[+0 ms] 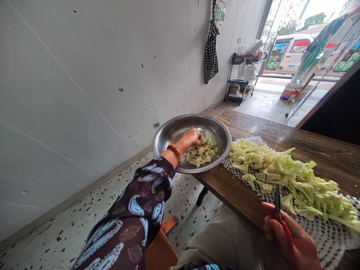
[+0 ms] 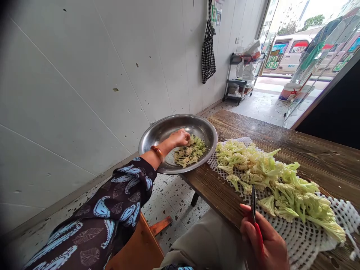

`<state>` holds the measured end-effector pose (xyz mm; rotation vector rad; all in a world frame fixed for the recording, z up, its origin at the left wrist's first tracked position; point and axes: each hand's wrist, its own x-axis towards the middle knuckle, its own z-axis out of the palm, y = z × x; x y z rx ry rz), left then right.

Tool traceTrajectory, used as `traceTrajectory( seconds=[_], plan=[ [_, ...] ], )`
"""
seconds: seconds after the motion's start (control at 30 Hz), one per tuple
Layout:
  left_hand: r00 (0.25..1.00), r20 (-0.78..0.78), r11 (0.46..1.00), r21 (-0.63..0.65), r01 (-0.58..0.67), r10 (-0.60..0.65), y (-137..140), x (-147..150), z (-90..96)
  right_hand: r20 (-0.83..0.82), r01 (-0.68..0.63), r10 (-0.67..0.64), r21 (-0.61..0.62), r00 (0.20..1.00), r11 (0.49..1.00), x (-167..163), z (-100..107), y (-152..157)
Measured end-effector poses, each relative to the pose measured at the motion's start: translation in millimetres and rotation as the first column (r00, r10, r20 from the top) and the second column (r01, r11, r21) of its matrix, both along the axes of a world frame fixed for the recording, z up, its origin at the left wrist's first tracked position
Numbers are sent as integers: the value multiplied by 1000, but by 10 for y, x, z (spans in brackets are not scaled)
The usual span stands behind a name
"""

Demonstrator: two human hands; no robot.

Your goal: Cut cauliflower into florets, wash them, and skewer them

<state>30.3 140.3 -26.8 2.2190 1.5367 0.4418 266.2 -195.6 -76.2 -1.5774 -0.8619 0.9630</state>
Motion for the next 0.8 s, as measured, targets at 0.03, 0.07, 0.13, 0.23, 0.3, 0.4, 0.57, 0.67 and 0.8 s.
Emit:
traceTrajectory(
  seconds=[0.03,0.07,0.13,0.23,0.3,0.4,0.57,0.67,0.8],
  plan=[
    [999,37,1000,4,-1,1,7,-29,53,0,-5,5,7,1000,1000,8,-12,0],
    [995,99,1000,0,3,-3,3,-55,121,-1,-7,7,15,1000,1000,19,-26,4],
    [959,282,998,-39,40,-27,-46,-74,289,11,-1,0,24,1000,1000,44,-56,20],
    [870,489,982,-121,143,-66,-220,36,587,34,-38,37,54,999,998,83,-87,65],
    [835,540,970,-128,207,-107,-364,203,781,57,-95,90,96,994,991,107,-97,103],
    [832,505,938,-111,329,-232,-566,561,1011,78,-158,146,193,986,968,137,-112,148],
    [816,201,840,163,517,-542,-945,1358,1102,-20,-37,49,380,999,924,94,-155,112],
    [744,-85,715,222,662,-663,-1196,1854,957,-109,72,-23,471,994,879,47,-178,79],
    [584,-363,503,297,811,-726,-1444,2433,665,-158,128,-50,532,986,837,33,-187,71]
  ],
)
